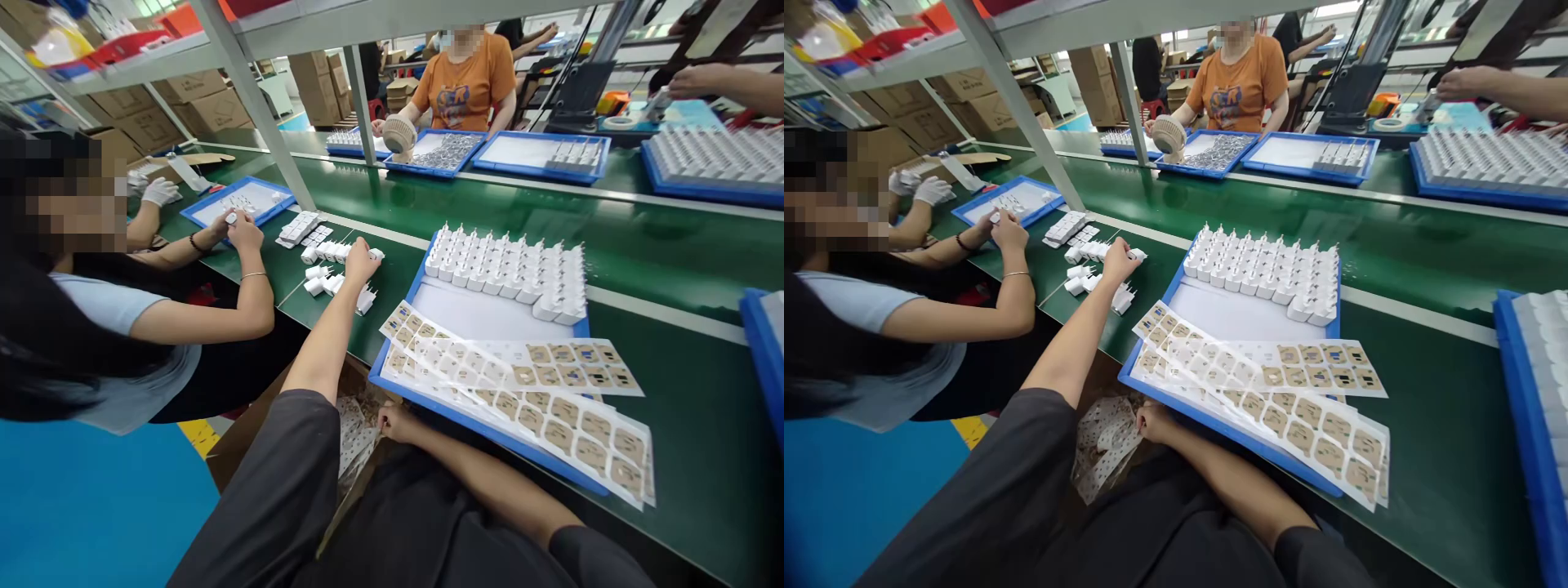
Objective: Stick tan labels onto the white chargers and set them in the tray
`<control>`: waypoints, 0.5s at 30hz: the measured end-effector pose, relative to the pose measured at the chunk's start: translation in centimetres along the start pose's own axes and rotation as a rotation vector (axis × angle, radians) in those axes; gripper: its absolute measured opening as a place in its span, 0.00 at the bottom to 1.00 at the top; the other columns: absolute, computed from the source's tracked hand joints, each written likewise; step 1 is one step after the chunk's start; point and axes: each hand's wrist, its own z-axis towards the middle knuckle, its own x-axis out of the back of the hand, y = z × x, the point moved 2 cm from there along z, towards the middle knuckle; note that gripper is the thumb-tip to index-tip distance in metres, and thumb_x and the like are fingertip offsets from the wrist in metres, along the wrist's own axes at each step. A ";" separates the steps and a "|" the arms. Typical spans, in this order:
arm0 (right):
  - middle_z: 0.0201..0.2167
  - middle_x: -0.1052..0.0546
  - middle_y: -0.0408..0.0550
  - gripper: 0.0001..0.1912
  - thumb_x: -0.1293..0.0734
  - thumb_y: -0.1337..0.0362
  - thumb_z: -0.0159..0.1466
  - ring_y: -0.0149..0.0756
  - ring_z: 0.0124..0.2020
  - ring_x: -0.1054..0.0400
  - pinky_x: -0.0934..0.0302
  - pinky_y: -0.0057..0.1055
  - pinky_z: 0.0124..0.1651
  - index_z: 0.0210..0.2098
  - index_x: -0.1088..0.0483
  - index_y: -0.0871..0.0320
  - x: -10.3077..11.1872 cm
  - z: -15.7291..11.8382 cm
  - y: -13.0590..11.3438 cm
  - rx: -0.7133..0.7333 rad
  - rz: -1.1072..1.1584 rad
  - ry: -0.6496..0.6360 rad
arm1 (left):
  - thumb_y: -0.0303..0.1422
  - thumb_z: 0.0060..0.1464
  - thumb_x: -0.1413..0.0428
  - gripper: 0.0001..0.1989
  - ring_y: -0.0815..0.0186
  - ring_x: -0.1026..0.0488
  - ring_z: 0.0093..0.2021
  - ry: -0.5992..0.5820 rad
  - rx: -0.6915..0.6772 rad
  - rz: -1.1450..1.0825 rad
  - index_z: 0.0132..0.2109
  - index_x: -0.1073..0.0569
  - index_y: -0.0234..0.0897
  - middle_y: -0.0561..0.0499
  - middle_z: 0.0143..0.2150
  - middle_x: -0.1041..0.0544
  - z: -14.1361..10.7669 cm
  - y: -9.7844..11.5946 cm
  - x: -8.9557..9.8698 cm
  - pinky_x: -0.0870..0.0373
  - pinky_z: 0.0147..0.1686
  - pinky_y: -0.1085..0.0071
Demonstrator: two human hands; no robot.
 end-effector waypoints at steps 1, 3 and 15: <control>0.50 0.26 0.51 0.15 0.34 0.59 0.68 0.40 0.47 0.28 0.30 0.43 0.49 0.51 0.30 0.60 -0.1 0.1 0.5 -0.021 0.021 0.013 | 0.24 0.48 0.42 0.16 0.54 0.30 0.48 0.003 0.005 0.015 0.44 0.36 0.33 0.38 0.47 0.27 0.2 0.0 -0.3 0.35 0.46 0.62; 0.50 0.26 0.51 0.15 0.34 0.59 0.68 0.40 0.47 0.28 0.30 0.43 0.49 0.51 0.30 0.60 -0.3 0.5 1.2 -0.067 0.066 0.025 | 0.23 0.47 0.41 0.17 0.48 0.33 0.54 0.014 0.010 0.050 0.44 0.36 0.33 0.36 0.48 0.27 0.3 -0.2 -0.8 0.36 0.50 0.58; 0.53 0.27 0.52 0.17 0.34 0.59 0.68 0.42 0.50 0.29 0.30 0.45 0.51 0.54 0.32 0.59 -0.2 2.0 -2.1 -0.032 0.250 0.044 | 0.33 0.54 0.39 0.15 0.47 0.35 0.57 -0.056 -0.214 0.043 0.46 0.34 0.36 0.40 0.49 0.27 -3.1 4.7 0.3 0.38 0.57 0.46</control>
